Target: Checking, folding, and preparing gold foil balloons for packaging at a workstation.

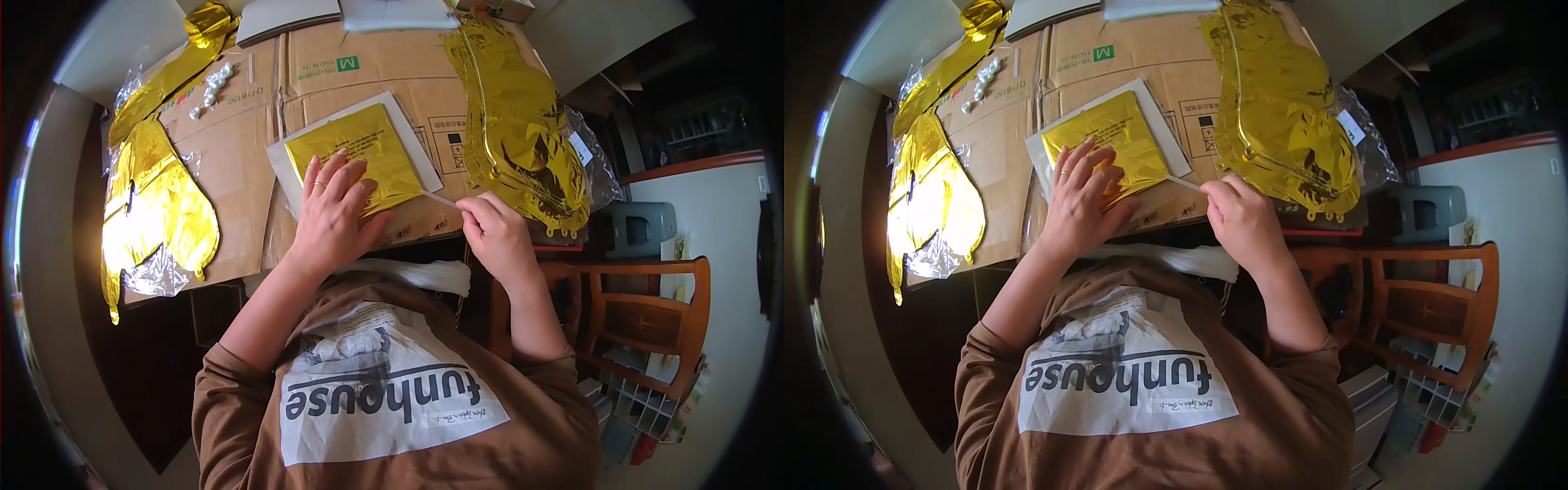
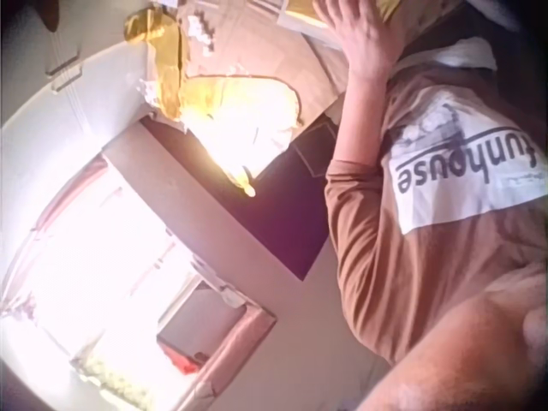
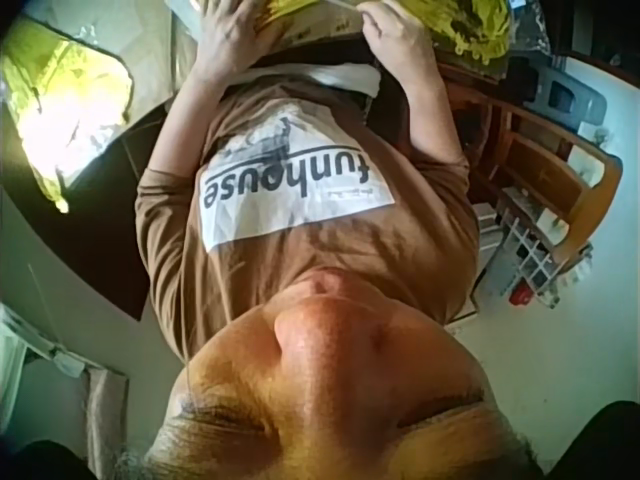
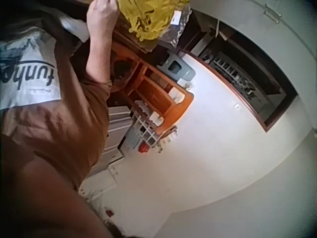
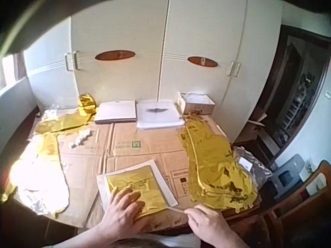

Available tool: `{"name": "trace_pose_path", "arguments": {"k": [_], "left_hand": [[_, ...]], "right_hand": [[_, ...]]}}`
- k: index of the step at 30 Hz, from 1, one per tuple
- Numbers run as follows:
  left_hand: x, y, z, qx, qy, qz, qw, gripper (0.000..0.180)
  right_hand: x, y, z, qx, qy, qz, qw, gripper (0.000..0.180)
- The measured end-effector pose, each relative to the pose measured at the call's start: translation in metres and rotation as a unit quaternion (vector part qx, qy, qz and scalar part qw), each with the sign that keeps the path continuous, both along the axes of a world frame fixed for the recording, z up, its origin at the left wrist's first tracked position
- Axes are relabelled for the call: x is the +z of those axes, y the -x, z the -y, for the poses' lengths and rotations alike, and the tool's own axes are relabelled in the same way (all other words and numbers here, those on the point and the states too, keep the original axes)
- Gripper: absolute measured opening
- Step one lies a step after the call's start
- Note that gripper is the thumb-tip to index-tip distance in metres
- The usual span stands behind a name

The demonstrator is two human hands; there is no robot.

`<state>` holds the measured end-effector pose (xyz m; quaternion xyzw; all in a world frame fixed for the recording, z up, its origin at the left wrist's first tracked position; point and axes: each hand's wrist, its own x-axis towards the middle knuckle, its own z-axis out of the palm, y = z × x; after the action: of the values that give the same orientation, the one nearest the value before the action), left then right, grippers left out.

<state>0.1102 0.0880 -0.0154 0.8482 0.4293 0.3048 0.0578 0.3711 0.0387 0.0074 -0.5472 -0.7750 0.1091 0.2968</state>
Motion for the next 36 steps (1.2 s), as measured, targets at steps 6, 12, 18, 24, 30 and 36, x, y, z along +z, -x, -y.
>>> {"name": "trace_pose_path", "arguments": {"k": [6,12,18,24,30,36], "left_hand": [[-0.016,0.002,0.001,-0.014,0.01,0.023,1.0,0.034],[-0.019,0.002,0.0,-0.011,0.02,0.042,0.999,0.034],[-0.02,0.002,0.0,-0.013,0.01,0.043,0.999,0.035],[-0.018,0.004,0.002,-0.012,0.003,0.043,0.999,0.036],[-0.02,0.003,0.002,-0.014,0.002,0.043,0.999,0.036],[-0.022,0.006,0.002,-0.013,0.007,0.049,0.999,0.035]], "right_hand": [[-0.003,-0.004,0.002,-0.01,0.015,0.015,1.0,0.017],[-0.007,0.003,-0.001,-0.02,0.005,0.017,1.0,0.017],[-0.018,0.025,-0.021,-0.034,-0.046,0.042,0.997,0.016],[-0.01,0.02,-0.031,0.018,-0.031,-0.008,0.999,0.024],[-0.025,0.028,-0.036,-0.017,-0.029,-0.004,0.999,0.021],[-0.004,0.02,-0.054,0.086,0.073,0.008,0.994,0.035]]}}
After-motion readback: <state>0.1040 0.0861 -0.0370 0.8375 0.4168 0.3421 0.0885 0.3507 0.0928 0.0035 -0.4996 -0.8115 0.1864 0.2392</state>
